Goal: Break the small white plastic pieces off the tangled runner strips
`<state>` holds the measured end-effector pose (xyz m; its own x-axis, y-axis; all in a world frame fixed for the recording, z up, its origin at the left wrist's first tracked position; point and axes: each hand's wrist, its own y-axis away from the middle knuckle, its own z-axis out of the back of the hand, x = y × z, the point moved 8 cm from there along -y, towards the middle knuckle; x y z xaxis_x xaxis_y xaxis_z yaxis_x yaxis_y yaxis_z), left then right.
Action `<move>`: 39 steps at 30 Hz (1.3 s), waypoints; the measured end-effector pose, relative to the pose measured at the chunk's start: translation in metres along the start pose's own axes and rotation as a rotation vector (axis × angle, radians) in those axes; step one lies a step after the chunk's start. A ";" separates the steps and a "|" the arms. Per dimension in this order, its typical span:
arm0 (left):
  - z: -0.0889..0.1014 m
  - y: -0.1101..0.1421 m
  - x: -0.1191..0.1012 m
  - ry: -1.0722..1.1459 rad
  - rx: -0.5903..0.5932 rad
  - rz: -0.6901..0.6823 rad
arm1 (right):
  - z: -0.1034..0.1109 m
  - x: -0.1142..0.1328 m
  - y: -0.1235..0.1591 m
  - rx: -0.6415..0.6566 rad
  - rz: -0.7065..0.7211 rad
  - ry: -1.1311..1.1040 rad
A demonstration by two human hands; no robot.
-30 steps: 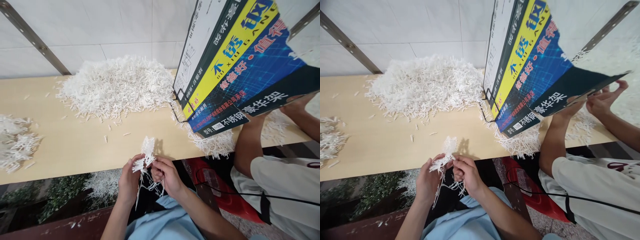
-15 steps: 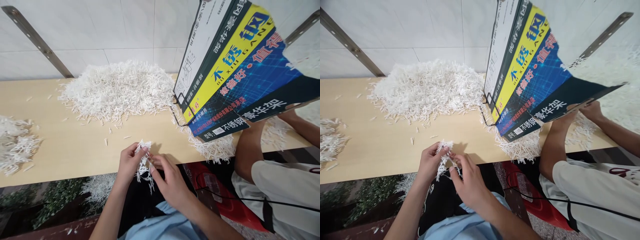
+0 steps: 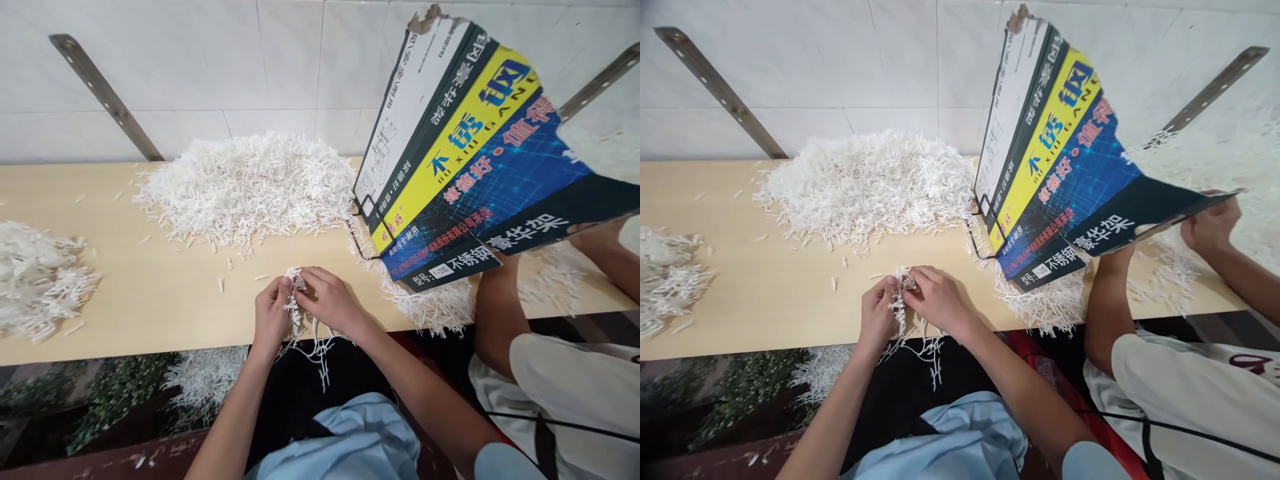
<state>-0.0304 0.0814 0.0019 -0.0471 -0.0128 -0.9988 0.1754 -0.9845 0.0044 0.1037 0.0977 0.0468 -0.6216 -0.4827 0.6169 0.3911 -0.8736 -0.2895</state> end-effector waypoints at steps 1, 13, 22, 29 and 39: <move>0.000 0.000 0.002 0.025 0.018 0.007 | -0.001 -0.002 0.000 -0.006 -0.005 -0.019; -0.013 -0.003 0.015 -0.020 0.217 0.100 | -0.003 -0.031 0.004 -0.069 -0.211 -0.446; -0.011 -0.001 0.009 -0.033 0.148 0.106 | -0.006 -0.040 0.005 -0.106 -0.309 -0.455; -0.014 -0.004 0.006 -0.073 0.159 0.069 | -0.005 -0.044 0.008 -0.112 -0.339 -0.503; -0.016 0.004 -0.007 -0.018 0.074 0.048 | -0.005 -0.046 0.011 -0.325 -0.449 -0.583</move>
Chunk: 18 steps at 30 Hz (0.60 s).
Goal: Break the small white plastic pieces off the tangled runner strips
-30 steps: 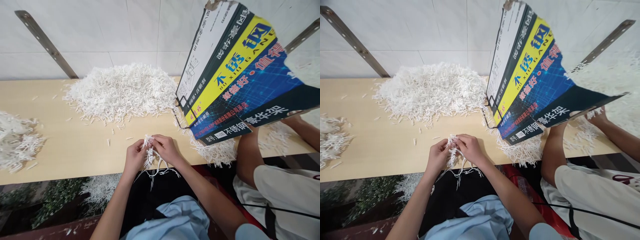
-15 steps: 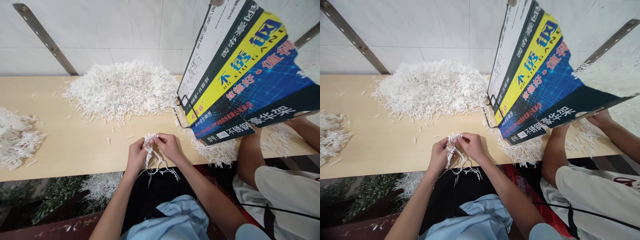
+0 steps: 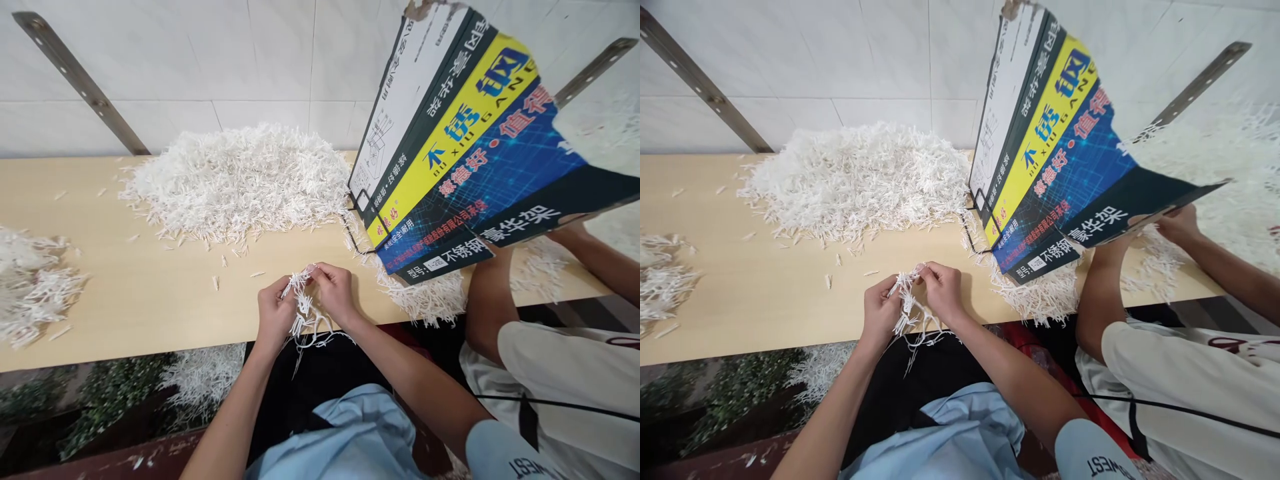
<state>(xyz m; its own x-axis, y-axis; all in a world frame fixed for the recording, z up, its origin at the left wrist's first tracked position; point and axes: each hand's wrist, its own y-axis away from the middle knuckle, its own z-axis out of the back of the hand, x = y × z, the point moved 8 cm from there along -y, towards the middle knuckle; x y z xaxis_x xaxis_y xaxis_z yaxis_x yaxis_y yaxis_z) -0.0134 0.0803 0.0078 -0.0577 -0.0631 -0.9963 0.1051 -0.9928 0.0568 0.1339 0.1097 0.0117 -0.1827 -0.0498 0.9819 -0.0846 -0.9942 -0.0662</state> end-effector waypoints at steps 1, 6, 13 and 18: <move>0.002 0.000 -0.001 0.009 -0.016 -0.006 | -0.001 -0.001 -0.001 0.010 -0.005 -0.021; 0.011 0.002 0.003 0.026 -0.100 -0.007 | -0.008 -0.002 -0.009 0.308 -0.048 -0.144; 0.003 0.000 0.000 -0.105 -0.008 -0.064 | -0.008 0.021 -0.007 0.506 0.086 0.030; 0.002 -0.001 0.002 -0.118 0.003 -0.033 | -0.007 0.021 -0.010 0.430 0.085 0.186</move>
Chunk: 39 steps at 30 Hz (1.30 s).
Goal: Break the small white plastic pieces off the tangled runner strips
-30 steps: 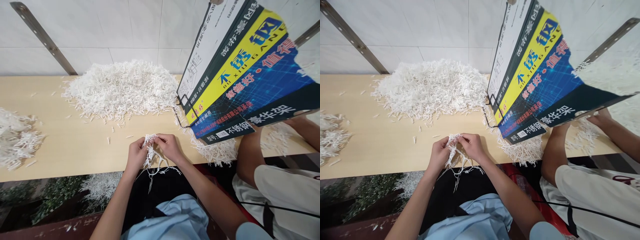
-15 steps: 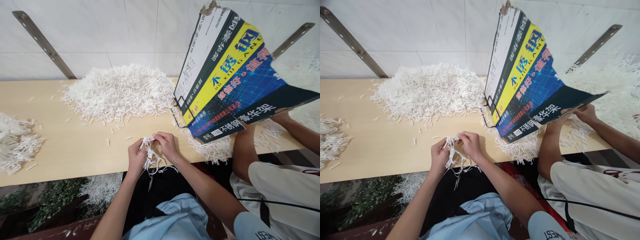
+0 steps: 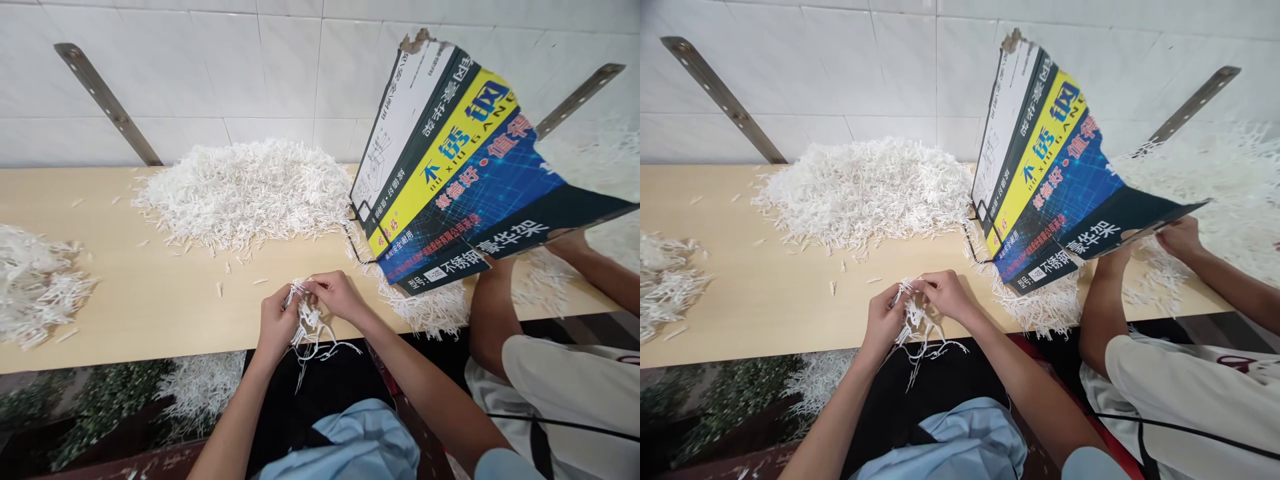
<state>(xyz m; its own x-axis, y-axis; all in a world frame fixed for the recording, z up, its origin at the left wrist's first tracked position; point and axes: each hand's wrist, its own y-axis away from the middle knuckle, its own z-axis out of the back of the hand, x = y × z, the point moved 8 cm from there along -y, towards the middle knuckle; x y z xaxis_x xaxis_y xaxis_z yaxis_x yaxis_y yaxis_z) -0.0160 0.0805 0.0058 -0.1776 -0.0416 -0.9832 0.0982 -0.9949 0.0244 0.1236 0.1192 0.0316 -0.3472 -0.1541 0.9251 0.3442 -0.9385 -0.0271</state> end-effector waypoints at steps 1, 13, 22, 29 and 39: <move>-0.001 0.000 0.000 0.002 0.005 0.005 | -0.001 -0.003 -0.001 -0.003 -0.014 -0.021; -0.003 0.003 -0.002 0.023 -0.067 -0.014 | 0.000 -0.028 0.004 -0.236 -0.031 -0.231; -0.005 0.001 -0.009 -0.072 -0.046 -0.035 | -0.003 -0.005 0.004 -0.158 0.097 -0.143; -0.013 -0.003 -0.005 -0.189 0.010 -0.055 | -0.003 -0.009 0.004 -0.196 0.119 -0.062; -0.008 0.004 0.001 -0.064 0.038 -0.003 | 0.017 -0.037 -0.001 -0.420 -0.065 -0.277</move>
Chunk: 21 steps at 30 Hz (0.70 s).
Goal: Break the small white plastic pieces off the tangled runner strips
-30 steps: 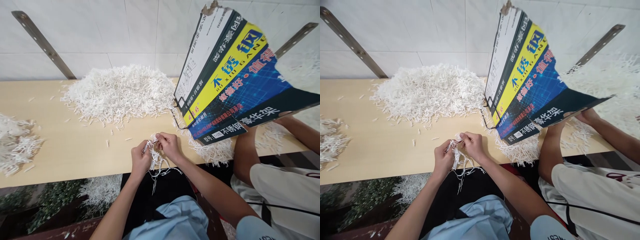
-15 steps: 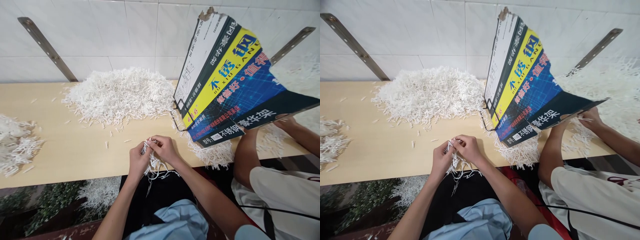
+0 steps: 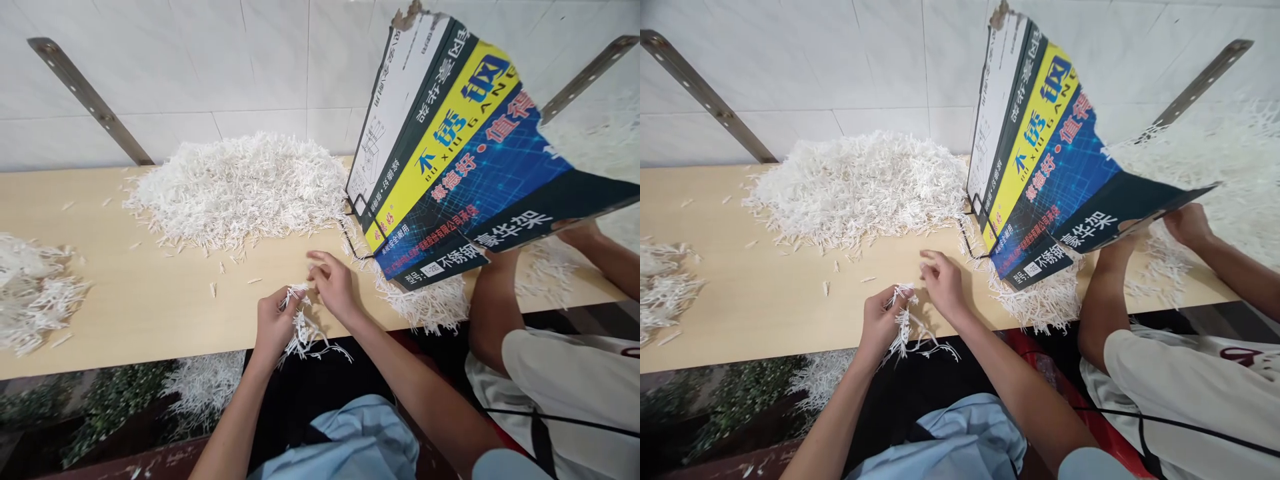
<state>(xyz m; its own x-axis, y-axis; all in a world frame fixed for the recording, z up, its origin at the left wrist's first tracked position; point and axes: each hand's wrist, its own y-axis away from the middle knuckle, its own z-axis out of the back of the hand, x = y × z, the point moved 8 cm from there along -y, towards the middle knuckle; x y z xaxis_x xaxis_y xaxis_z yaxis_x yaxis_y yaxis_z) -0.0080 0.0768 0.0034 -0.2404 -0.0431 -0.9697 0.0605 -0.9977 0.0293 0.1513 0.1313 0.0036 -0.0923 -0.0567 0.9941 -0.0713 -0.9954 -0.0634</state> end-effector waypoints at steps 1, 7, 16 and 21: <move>0.002 -0.001 0.000 0.017 -0.024 0.008 | 0.000 0.004 0.001 0.007 0.036 0.021; 0.003 -0.005 0.002 0.031 -0.031 -0.007 | -0.018 0.017 0.012 0.295 0.140 -0.012; -0.003 -0.003 -0.002 -0.089 0.050 -0.064 | -0.002 -0.001 0.001 0.058 0.004 -0.054; 0.004 0.001 0.003 -0.006 -0.045 0.008 | 0.004 0.003 -0.006 -0.017 0.056 -0.034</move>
<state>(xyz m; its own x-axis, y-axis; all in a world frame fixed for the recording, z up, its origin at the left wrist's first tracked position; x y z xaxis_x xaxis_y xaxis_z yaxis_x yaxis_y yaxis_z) -0.0131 0.0751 0.0012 -0.2459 -0.0520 -0.9679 0.1056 -0.9941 0.0266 0.1553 0.1367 0.0071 -0.0631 -0.1151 0.9914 -0.0838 -0.9892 -0.1202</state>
